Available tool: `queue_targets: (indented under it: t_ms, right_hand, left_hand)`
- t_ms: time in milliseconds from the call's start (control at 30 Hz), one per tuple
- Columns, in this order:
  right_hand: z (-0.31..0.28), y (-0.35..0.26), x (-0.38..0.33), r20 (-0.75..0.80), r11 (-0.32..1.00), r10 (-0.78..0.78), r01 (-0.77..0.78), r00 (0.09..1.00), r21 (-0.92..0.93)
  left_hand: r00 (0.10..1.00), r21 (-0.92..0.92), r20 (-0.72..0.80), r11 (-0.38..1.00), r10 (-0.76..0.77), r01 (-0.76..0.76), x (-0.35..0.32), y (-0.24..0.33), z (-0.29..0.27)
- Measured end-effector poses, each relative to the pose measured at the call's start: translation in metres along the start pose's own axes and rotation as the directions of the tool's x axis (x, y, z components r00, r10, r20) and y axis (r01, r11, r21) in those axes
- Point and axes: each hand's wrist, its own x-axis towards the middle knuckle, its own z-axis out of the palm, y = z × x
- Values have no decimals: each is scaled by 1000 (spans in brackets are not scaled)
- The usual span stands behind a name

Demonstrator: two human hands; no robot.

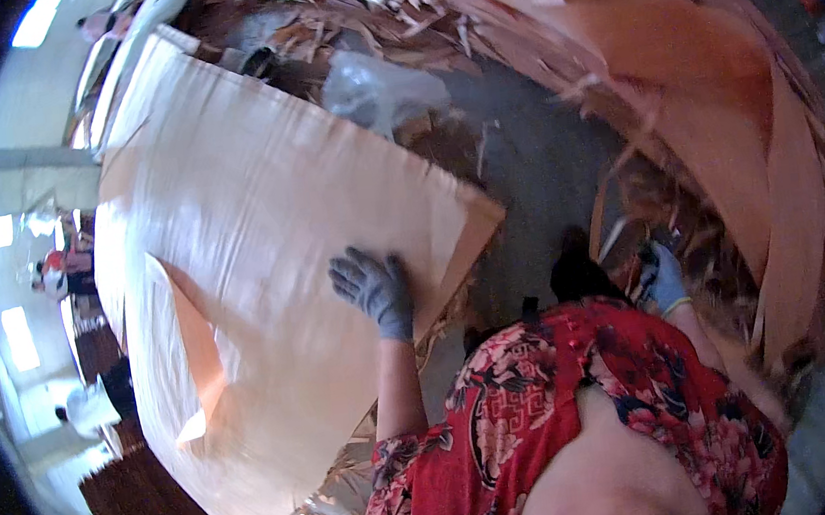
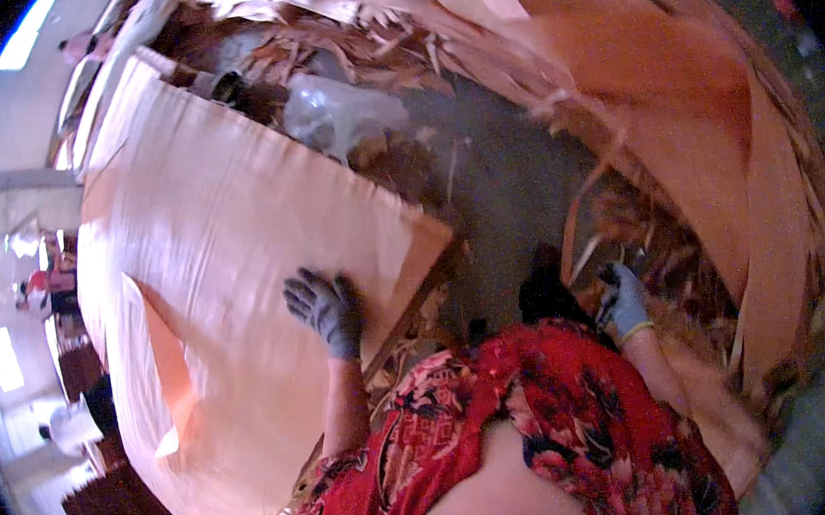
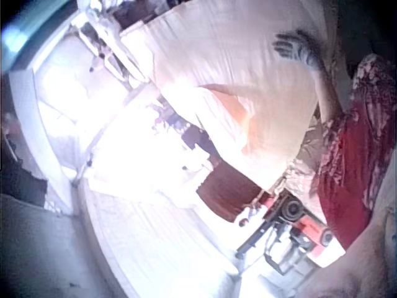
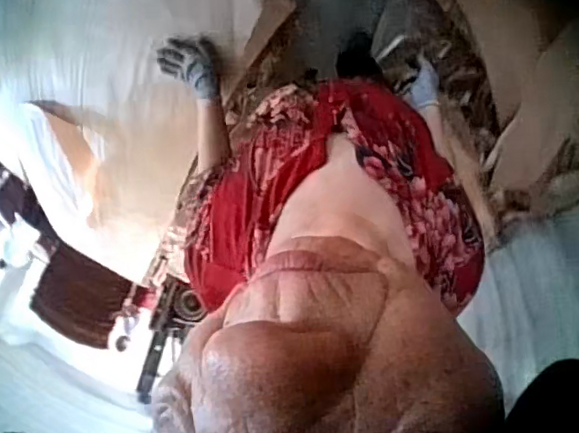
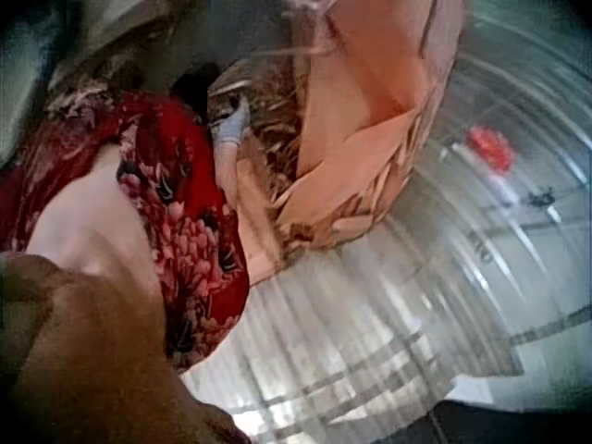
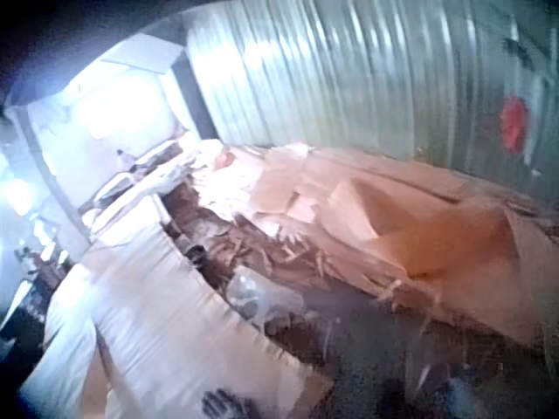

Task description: The person uses a utility knife to cut a large sheet of light-colored material on a workbench. They trim the edges, peel away excess strips, and stack the cut pieces. A forklift and other workers are visible in the background.

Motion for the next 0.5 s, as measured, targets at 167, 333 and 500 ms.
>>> queue_targets:
  t_ms: [167,333,500]
  right_hand:
    - [43,-85,82,140,998,21,-13,990,-64]
    - [148,-159,118,319,988,50,1,946,-157]
    - [251,-199,120,442,937,92,73,892,-342]
  left_hand:
    - [999,-1,-44,1000,-30,30,-5,-13,9]
    - [997,-44,-67,999,-23,20,-4,-15,11]
    - [996,-99,-82,995,-36,28,-8,-7,0]
